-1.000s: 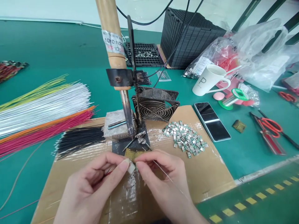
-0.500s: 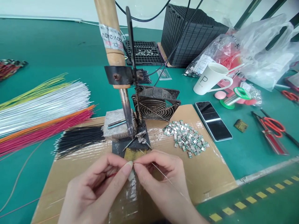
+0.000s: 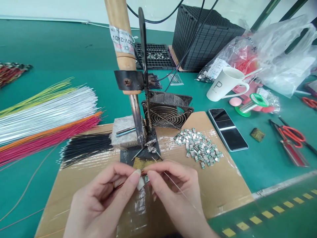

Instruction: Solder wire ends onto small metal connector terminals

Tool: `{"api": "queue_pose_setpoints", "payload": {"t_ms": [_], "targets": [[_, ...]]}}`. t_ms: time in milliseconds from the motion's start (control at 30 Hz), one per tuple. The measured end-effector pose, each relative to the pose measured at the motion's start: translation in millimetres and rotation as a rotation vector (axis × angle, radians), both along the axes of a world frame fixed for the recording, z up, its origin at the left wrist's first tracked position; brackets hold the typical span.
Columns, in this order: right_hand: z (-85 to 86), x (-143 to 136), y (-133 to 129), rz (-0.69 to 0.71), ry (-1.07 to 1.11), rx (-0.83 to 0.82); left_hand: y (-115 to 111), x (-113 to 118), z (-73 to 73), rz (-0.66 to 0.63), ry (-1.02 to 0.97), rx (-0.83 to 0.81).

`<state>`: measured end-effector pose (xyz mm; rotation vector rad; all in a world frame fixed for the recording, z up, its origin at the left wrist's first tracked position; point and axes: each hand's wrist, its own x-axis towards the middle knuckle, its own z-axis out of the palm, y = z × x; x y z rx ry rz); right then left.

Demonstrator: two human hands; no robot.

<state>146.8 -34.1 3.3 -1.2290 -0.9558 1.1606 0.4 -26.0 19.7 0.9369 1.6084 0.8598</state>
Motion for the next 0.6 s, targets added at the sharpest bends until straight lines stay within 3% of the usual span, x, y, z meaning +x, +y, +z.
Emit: {"api": "queue_pose_setpoints", "payload": {"t_ms": [167,400,600], "targets": [[-8.8,-3.4,-9.7,-0.132,-0.241,0.291,0.2,-14.0,-16.6,-0.052,0.008,0.122],[-10.3,-8.9,-9.3,-0.156,-0.388,0.473,-0.5,-0.7,-2.1,0.022,-0.013,0.032],[-8.6,-8.4,-8.1,-0.184,-0.458,0.501,-0.2,-3.2,-2.4,-0.041,0.053,0.112]]}}
